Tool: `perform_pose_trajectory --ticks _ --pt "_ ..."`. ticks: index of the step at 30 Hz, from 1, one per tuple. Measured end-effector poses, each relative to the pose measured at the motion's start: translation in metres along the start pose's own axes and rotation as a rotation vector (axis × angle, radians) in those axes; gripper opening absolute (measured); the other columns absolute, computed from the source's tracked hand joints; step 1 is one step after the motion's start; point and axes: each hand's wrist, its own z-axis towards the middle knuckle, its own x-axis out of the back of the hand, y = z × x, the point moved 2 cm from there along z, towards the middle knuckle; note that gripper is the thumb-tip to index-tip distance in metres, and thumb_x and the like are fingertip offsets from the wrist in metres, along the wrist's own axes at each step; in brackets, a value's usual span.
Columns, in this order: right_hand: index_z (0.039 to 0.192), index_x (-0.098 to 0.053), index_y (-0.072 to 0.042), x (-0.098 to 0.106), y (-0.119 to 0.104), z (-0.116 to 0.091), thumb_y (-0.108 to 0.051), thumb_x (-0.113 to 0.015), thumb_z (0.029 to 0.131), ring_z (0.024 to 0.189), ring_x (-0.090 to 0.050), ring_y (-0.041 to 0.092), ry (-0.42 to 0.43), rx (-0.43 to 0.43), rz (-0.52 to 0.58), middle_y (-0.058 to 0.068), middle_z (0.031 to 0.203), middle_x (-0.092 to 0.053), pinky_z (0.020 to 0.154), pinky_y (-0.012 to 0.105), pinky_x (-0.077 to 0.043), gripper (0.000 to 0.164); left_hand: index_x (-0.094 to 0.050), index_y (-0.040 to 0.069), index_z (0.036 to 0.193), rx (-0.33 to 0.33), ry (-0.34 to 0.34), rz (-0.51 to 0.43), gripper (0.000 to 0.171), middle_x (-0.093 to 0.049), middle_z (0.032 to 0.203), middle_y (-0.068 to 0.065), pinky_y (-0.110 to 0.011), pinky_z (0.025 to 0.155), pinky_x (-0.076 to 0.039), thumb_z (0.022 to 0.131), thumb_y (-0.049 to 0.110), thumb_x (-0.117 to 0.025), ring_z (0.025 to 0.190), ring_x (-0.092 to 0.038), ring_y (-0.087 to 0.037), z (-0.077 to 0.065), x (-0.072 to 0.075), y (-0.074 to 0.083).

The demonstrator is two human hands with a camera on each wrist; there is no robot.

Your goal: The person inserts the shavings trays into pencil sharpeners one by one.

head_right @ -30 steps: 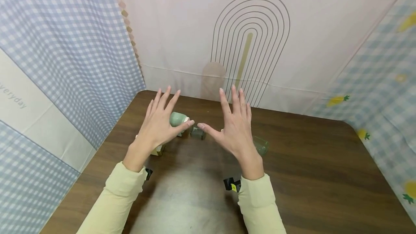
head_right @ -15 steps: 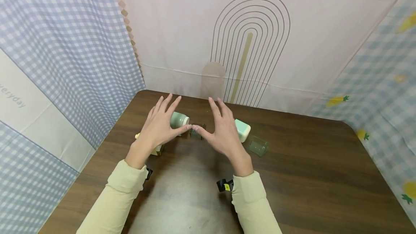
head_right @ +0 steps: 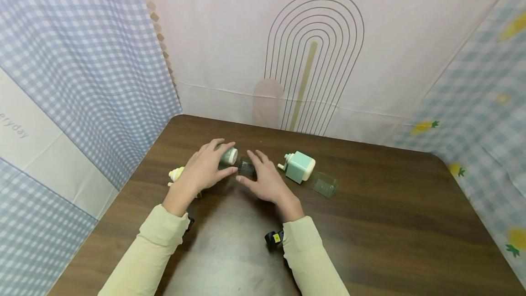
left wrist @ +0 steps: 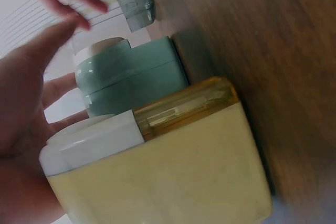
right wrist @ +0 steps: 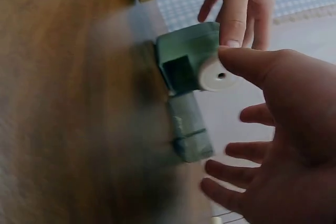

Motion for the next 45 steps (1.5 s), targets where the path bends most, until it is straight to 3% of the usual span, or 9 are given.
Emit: perform_pose_trajectory --ticks 4,9,13,18,24,28,33,45 --pt "0.157 -0.038 -0.011 -0.008 0.002 0.001 -0.039 -0.068 0.098 0.143 -0.035 0.038 -0.026 -0.004 0.001 0.021 0.161 -0.032 0.111 0.061 -0.039 0.072 -0.051 0.021 0.150 -0.011 0.021 0.002 0.065 -0.045 0.149 -0.015 -0.057 0.093 -0.054 0.092 0.038 -0.076 0.125 -0.051 -0.043 0.000 0.001 0.000" --pt "0.143 -0.056 -0.008 -0.016 0.002 0.003 -0.027 -0.074 0.095 0.126 -0.052 0.031 0.061 -0.007 -0.021 0.014 0.146 -0.048 0.102 0.052 -0.049 0.054 -0.053 0.022 0.148 -0.001 0.012 0.007 0.062 -0.044 0.145 -0.013 -0.051 0.081 -0.059 0.092 0.028 -0.078 0.117 -0.052 -0.041 0.000 0.000 0.001" --pt "0.136 -0.062 -0.011 -0.024 0.003 0.006 -0.027 -0.075 0.094 0.122 -0.053 0.029 0.121 -0.041 -0.042 0.012 0.141 -0.051 0.097 0.051 -0.051 0.047 -0.052 0.023 0.146 0.009 -0.003 0.001 0.060 -0.043 0.147 -0.012 -0.051 0.079 -0.059 0.092 0.022 -0.078 0.119 -0.050 -0.041 -0.001 -0.001 0.001" --pt "0.135 -0.062 -0.012 -0.029 0.005 0.004 -0.025 -0.076 0.093 0.121 -0.054 0.030 0.150 -0.083 -0.061 0.013 0.136 -0.056 0.097 0.052 -0.052 0.046 -0.050 0.022 0.147 -0.010 -0.030 0.011 0.060 -0.044 0.148 -0.012 -0.051 0.079 -0.059 0.093 0.020 -0.077 0.127 -0.046 -0.043 -0.001 -0.003 0.004" --pt "0.141 -0.056 -0.011 -0.028 0.006 0.003 -0.022 -0.078 0.092 0.112 -0.058 0.029 0.162 -0.061 -0.067 0.013 0.127 -0.062 0.094 0.051 -0.053 0.055 -0.053 0.023 0.145 -0.044 -0.016 0.048 0.059 -0.049 0.143 -0.012 -0.048 0.073 -0.060 0.092 0.028 -0.077 0.116 -0.052 -0.041 0.000 -0.003 0.005" --pt "0.144 -0.051 -0.009 -0.026 0.006 0.004 -0.017 -0.078 0.091 0.112 -0.062 0.029 0.154 -0.019 0.000 0.014 0.129 -0.063 0.092 0.051 -0.055 0.060 -0.054 0.022 0.145 -0.060 -0.022 0.053 0.058 -0.051 0.142 -0.012 -0.049 0.073 -0.060 0.092 0.031 -0.076 0.113 -0.053 -0.040 -0.001 -0.002 0.005" --pt "0.143 -0.053 -0.008 -0.022 0.005 0.005 -0.016 -0.078 0.091 0.114 -0.064 0.028 0.123 -0.031 0.085 0.014 0.134 -0.063 0.095 0.049 -0.056 0.059 -0.055 0.022 0.144 -0.049 -0.030 0.036 0.056 -0.054 0.139 -0.011 -0.051 0.075 -0.060 0.093 0.032 -0.075 0.110 -0.054 -0.038 -0.002 0.000 0.003" --pt "0.141 -0.054 -0.009 -0.023 0.004 0.009 -0.019 -0.080 0.090 0.114 -0.065 0.025 0.107 -0.025 0.062 0.014 0.131 -0.066 0.095 0.047 -0.056 0.059 -0.058 0.021 0.142 -0.067 -0.023 0.034 0.055 -0.058 0.134 -0.009 -0.051 0.081 -0.059 0.092 0.036 -0.076 0.106 -0.060 -0.034 -0.002 0.006 0.001"
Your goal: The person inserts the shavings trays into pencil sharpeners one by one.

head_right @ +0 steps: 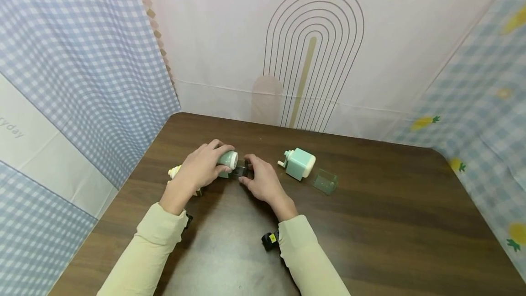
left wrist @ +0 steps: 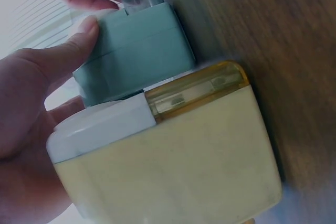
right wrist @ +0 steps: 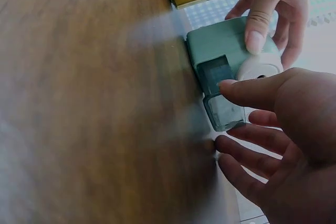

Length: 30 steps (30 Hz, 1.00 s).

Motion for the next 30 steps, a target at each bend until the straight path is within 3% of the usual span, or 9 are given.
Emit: perform_pose_trajectory --ticks 12,21,26,30 --pt "0.149 -0.042 -0.012 -0.007 -0.002 0.002 -0.023 -0.081 0.089 0.115 -0.064 0.023 -0.013 0.033 0.011 0.007 0.130 -0.066 0.098 0.044 -0.055 0.072 -0.059 0.022 0.141 -0.012 -0.036 0.024 0.056 -0.059 0.129 -0.008 -0.047 0.083 -0.058 0.091 0.039 -0.077 0.098 -0.063 -0.030 0.001 0.000 0.010" --pt "0.149 -0.045 -0.015 -0.008 -0.010 0.004 -0.030 -0.082 0.087 0.106 -0.065 0.026 0.064 0.026 -0.044 0.009 0.119 -0.071 0.092 0.048 -0.055 0.074 -0.057 0.023 0.142 -0.009 -0.058 0.064 0.057 -0.056 0.134 -0.008 -0.048 0.083 -0.059 0.091 0.034 -0.078 0.105 -0.062 -0.032 0.004 0.004 0.021" --pt "0.151 -0.042 -0.014 -0.011 -0.011 0.005 -0.031 -0.080 0.089 0.113 -0.062 0.027 0.016 0.005 -0.036 0.009 0.126 -0.068 0.096 0.049 -0.054 0.075 -0.054 0.021 0.144 0.028 -0.092 0.030 0.058 -0.053 0.139 -0.011 -0.049 0.085 -0.058 0.092 0.033 -0.077 0.104 -0.062 -0.034 0.002 0.004 0.019" --pt "0.157 -0.033 -0.013 -0.007 -0.008 0.002 -0.033 -0.076 0.092 0.115 -0.060 0.026 -0.066 0.041 -0.001 0.010 0.128 -0.064 0.098 0.049 -0.052 0.080 -0.051 0.021 0.147 0.033 -0.114 -0.017 0.060 -0.051 0.141 -0.013 -0.050 0.087 -0.057 0.093 0.033 -0.076 0.107 -0.061 -0.035 0.001 -0.001 0.018"
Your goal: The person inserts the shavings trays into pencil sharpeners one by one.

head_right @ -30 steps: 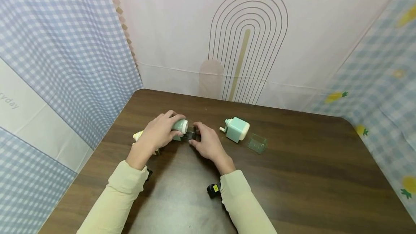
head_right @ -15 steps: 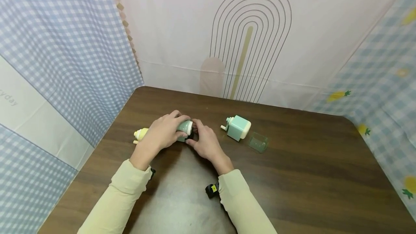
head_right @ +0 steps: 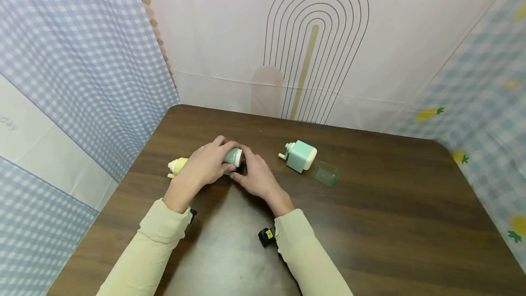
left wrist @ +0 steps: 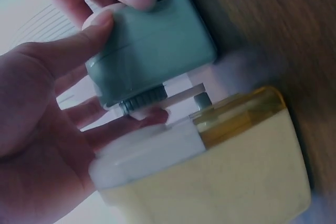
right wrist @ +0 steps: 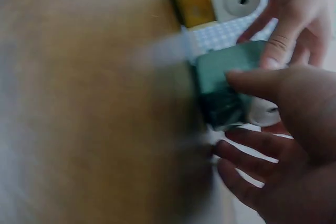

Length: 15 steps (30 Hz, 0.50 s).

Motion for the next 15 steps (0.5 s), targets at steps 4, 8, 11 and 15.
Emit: perform_pose_trajectory --ticks 4,8,11,15 --pt "0.160 -0.026 -0.015 0.014 -0.002 -0.006 -0.038 -0.072 0.095 0.129 -0.053 0.031 -0.088 0.043 -0.035 0.014 0.142 -0.056 0.106 0.055 -0.046 0.083 -0.045 0.023 0.153 -0.008 -0.022 -0.041 0.066 -0.046 0.148 -0.013 -0.053 0.094 -0.055 0.096 0.040 -0.071 0.121 -0.055 -0.036 -0.002 0.002 -0.004" --pt "0.161 -0.028 -0.015 0.033 -0.005 -0.013 -0.047 -0.069 0.096 0.139 -0.040 0.041 -0.099 0.037 -0.172 0.017 0.155 -0.045 0.110 0.066 -0.038 0.083 -0.038 0.026 0.158 -0.020 -0.006 -0.063 0.073 -0.038 0.158 -0.010 -0.057 0.106 -0.047 0.096 0.050 -0.067 0.139 -0.039 -0.037 -0.003 0.009 -0.008" --pt "0.161 -0.029 -0.016 0.049 -0.007 -0.016 -0.052 -0.068 0.095 0.141 -0.037 0.042 -0.054 0.026 -0.253 0.017 0.156 -0.043 0.109 0.070 -0.035 0.084 -0.036 0.027 0.159 -0.048 0.046 -0.075 0.077 -0.034 0.162 -0.009 -0.061 0.110 -0.041 0.094 0.056 -0.066 0.145 -0.032 -0.036 -0.004 0.014 -0.009" --pt "0.160 -0.030 -0.018 0.069 -0.007 -0.020 -0.054 -0.068 0.094 0.142 -0.035 0.040 0.018 0.012 -0.315 0.016 0.156 -0.042 0.111 0.071 -0.030 0.085 -0.034 0.027 0.160 -0.094 0.117 -0.079 0.082 -0.028 0.165 -0.008 -0.065 0.112 -0.036 0.092 0.062 -0.064 0.148 -0.026 -0.036 -0.004 0.019 -0.009"
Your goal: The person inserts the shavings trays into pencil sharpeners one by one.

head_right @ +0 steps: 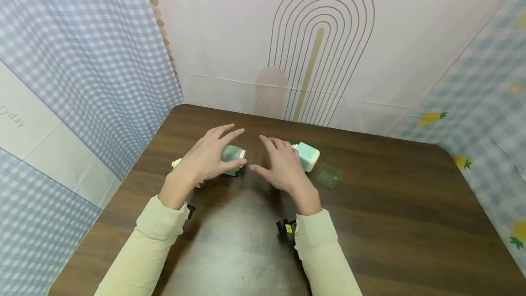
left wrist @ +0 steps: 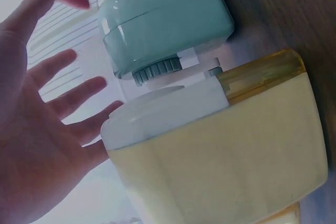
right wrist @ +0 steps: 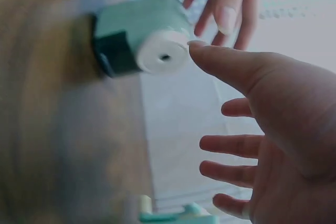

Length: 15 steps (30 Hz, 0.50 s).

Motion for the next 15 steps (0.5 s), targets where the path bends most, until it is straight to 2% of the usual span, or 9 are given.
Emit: perform_pose_trajectory --ticks 5,9,12,15 --pt "0.158 -0.034 -0.014 0.019 0.015 -0.006 -0.050 -0.072 0.092 0.142 -0.032 0.044 0.085 -0.047 -0.004 0.020 0.155 -0.043 0.110 0.073 -0.028 0.084 -0.030 0.031 0.161 -0.031 0.072 0.025 0.084 -0.025 0.167 -0.006 -0.065 0.113 -0.034 0.091 0.067 -0.062 0.150 -0.021 -0.035 0.002 0.000 0.005" --pt "0.157 -0.036 -0.011 0.031 0.032 -0.011 -0.047 -0.073 0.092 0.140 -0.032 0.049 0.123 -0.105 -0.004 0.024 0.153 -0.044 0.106 0.074 -0.028 0.083 -0.033 0.030 0.160 -0.076 0.116 0.069 0.083 -0.028 0.165 -0.007 -0.062 0.114 -0.035 0.091 0.068 -0.061 0.150 -0.022 -0.036 0.007 -0.005 0.016" --pt "0.157 -0.036 -0.011 0.035 0.042 -0.014 -0.047 -0.072 0.092 0.140 -0.032 0.050 0.117 -0.129 -0.002 0.026 0.153 -0.043 0.105 0.075 -0.029 0.083 -0.035 0.029 0.159 -0.108 0.117 0.106 0.082 -0.032 0.164 -0.008 -0.060 0.114 -0.035 0.091 0.068 -0.061 0.149 -0.024 -0.036 0.010 -0.012 0.026" --pt "0.157 -0.035 -0.011 0.038 0.050 -0.018 -0.047 -0.071 0.093 0.139 -0.032 0.052 0.105 -0.143 0.005 0.027 0.154 -0.041 0.104 0.076 -0.029 0.082 -0.035 0.029 0.159 -0.124 0.087 0.146 0.083 -0.034 0.162 -0.009 -0.059 0.115 -0.035 0.091 0.069 -0.060 0.149 -0.026 -0.036 0.012 -0.020 0.037"
